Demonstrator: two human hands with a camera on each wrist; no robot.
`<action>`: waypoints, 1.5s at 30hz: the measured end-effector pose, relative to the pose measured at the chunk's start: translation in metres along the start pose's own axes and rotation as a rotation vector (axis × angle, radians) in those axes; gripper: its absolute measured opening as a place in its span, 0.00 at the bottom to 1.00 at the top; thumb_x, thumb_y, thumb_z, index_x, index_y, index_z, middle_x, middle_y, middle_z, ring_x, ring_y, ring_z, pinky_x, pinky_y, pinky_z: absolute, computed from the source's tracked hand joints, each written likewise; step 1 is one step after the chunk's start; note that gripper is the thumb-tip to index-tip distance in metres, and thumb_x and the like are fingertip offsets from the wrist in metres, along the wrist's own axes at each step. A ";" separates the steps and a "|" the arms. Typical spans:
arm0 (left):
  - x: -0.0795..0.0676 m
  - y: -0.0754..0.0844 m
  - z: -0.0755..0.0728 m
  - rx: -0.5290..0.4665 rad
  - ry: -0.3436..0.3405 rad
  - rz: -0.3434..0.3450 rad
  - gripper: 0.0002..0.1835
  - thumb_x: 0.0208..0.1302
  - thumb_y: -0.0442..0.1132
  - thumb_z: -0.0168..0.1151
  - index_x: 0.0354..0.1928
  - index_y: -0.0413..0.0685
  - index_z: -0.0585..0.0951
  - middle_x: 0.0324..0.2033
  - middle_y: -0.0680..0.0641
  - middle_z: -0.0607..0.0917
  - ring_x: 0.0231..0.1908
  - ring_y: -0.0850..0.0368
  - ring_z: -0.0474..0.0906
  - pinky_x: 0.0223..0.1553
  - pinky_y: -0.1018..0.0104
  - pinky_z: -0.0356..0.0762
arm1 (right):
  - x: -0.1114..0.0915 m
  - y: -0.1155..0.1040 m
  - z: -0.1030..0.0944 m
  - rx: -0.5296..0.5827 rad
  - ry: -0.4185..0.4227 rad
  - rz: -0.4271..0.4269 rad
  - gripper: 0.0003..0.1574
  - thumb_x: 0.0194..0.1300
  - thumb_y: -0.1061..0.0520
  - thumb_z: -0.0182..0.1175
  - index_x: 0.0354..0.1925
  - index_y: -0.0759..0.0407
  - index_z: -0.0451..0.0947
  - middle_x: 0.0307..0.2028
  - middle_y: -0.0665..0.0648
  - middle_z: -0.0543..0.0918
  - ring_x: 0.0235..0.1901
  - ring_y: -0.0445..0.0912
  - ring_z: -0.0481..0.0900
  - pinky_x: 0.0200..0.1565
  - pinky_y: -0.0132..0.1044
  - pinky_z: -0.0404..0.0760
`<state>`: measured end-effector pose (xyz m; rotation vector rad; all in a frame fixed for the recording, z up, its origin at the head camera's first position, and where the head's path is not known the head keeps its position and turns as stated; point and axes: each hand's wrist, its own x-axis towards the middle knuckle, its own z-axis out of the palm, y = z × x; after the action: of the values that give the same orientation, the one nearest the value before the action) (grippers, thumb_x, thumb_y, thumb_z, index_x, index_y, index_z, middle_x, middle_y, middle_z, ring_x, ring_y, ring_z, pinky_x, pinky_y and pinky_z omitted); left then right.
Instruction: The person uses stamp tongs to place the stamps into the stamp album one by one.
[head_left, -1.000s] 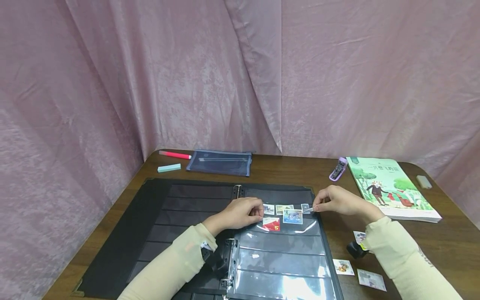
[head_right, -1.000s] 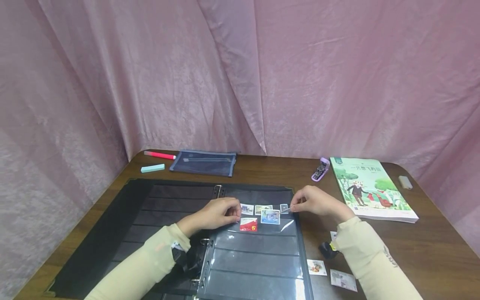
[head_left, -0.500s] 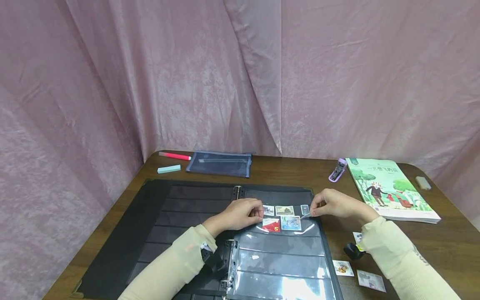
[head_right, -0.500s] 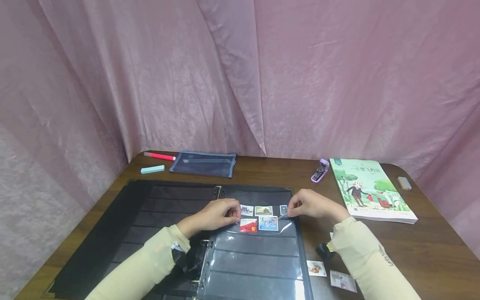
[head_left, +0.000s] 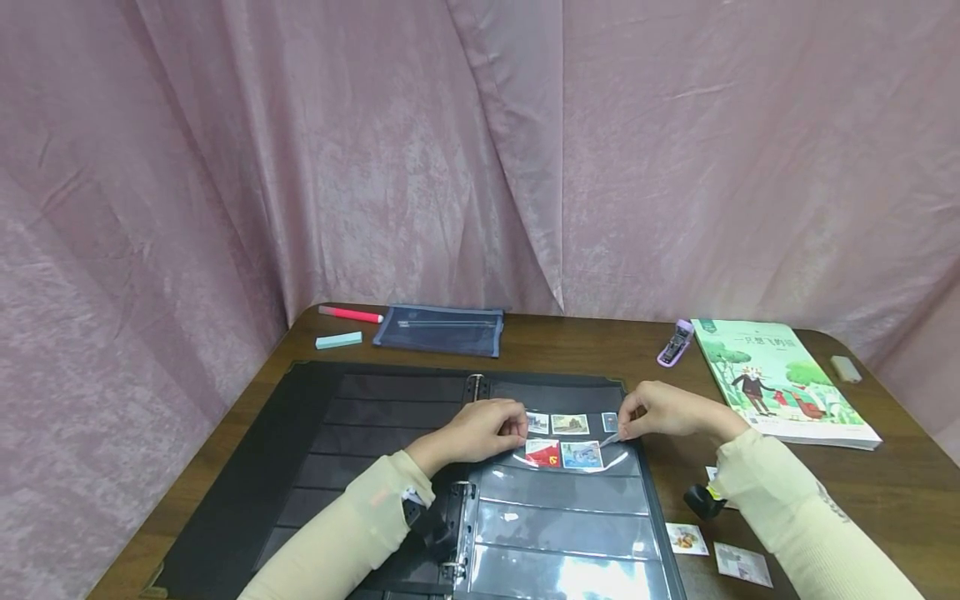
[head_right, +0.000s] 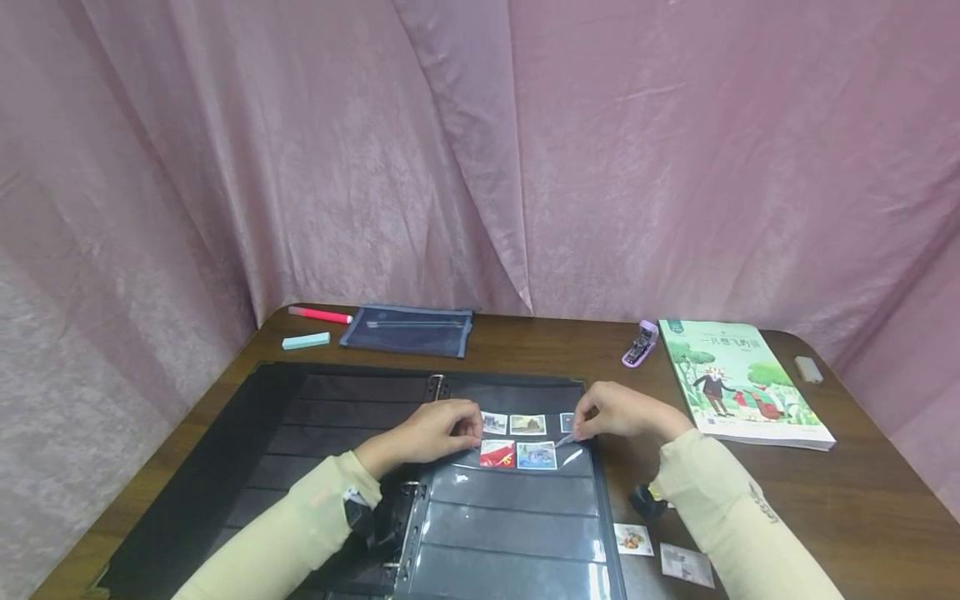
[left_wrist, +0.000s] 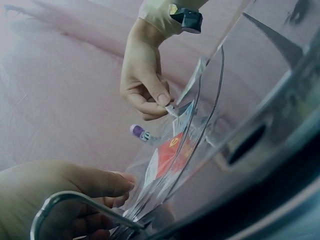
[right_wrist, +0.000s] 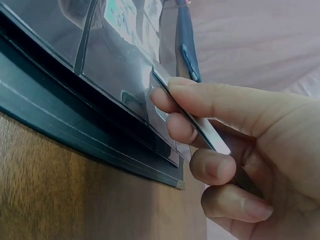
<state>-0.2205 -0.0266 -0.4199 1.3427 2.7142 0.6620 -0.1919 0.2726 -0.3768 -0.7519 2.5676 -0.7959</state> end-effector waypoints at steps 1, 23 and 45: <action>0.000 0.000 0.000 0.001 -0.001 0.000 0.07 0.55 0.45 0.62 0.27 0.61 0.73 0.23 0.62 0.73 0.26 0.71 0.68 0.28 0.77 0.63 | 0.000 0.000 0.000 0.003 -0.005 -0.001 0.03 0.53 0.57 0.62 0.26 0.56 0.81 0.24 0.47 0.80 0.24 0.34 0.69 0.28 0.27 0.70; 0.003 0.000 0.002 0.014 0.000 0.002 0.07 0.55 0.45 0.62 0.27 0.61 0.72 0.24 0.62 0.73 0.27 0.70 0.68 0.29 0.76 0.64 | -0.015 -0.007 -0.025 -0.004 0.016 0.079 0.07 0.52 0.57 0.62 0.27 0.61 0.82 0.22 0.47 0.78 0.23 0.33 0.67 0.27 0.27 0.69; 0.000 0.009 -0.012 0.028 -0.080 0.019 0.05 0.57 0.41 0.60 0.36 0.55 0.75 0.29 0.57 0.75 0.31 0.67 0.69 0.34 0.73 0.68 | -0.074 -0.012 -0.047 -0.018 0.042 0.105 0.06 0.56 0.53 0.60 0.27 0.53 0.80 0.19 0.44 0.76 0.17 0.31 0.63 0.20 0.27 0.65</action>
<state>-0.2165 -0.0259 -0.4053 1.3723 2.6613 0.5610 -0.1499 0.3267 -0.3211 -0.6058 2.6301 -0.7645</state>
